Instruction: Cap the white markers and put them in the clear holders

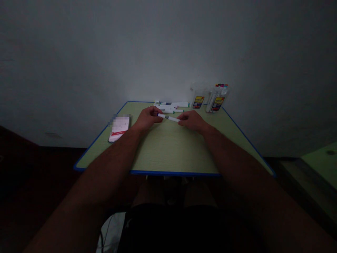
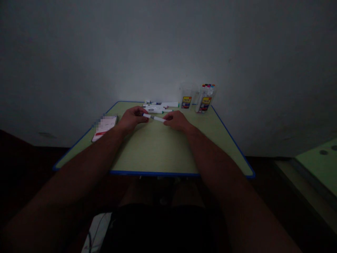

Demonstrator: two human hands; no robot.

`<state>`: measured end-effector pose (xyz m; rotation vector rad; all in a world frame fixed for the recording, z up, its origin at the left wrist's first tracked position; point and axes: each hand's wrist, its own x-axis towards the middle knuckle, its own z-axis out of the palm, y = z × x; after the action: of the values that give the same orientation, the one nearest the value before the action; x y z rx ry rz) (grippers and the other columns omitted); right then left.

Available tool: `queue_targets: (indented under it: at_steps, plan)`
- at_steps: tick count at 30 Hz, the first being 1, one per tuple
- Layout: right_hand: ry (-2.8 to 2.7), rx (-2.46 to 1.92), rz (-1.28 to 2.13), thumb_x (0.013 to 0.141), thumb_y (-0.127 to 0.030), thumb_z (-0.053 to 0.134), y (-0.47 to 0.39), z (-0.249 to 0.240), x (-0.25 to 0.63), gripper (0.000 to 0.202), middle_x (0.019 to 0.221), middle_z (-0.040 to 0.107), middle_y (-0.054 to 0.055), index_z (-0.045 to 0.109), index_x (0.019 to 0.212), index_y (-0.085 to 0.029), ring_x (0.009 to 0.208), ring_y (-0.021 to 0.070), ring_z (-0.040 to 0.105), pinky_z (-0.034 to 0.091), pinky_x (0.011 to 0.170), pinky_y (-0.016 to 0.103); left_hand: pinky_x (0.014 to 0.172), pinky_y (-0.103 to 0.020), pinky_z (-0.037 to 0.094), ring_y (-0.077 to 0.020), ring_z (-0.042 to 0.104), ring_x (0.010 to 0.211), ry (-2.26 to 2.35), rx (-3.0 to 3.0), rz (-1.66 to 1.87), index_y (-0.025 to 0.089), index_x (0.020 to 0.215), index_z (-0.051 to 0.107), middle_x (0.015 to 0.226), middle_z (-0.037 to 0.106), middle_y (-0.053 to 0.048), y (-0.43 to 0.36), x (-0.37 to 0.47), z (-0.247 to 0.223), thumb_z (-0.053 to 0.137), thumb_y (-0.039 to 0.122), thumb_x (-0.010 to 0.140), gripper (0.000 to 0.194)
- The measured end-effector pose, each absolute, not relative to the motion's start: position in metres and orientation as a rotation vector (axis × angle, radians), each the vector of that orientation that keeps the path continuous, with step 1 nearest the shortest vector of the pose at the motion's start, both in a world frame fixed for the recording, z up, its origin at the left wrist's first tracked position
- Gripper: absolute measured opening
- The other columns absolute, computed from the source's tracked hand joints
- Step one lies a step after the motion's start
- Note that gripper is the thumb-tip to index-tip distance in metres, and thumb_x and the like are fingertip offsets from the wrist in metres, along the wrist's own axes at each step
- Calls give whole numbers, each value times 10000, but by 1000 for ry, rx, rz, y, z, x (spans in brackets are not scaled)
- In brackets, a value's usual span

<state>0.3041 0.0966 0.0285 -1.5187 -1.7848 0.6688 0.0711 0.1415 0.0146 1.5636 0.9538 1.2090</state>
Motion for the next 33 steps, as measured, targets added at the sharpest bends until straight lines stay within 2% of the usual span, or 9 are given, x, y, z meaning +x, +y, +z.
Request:
queue_targets:
  at_steps: [16,24,33]
  plan:
    - [-1823,-1475,669,737,-108,750,96,28,304,168,779,751,24,807,882,-174,700,128,651,494,688,244,605,-263,429,-104,509,609,942,1664,1164,174,763,705,638,569,45,137,73,18,821,62,520,291]
    - [-1888,-1497,607,772,-124,726,97,27,305,207,789,756,26,818,953,-161,711,139,662,494,703,252,584,-244,376,-95,483,601,913,1682,1178,168,765,706,628,556,54,136,76,18,840,112,501,302]
    - [-1930,-1441,559,806,-118,689,99,23,309,242,853,772,38,815,1004,-178,777,153,679,498,733,264,557,-247,350,-92,458,587,881,1738,1188,181,782,720,608,529,55,127,83,21,845,135,544,273]
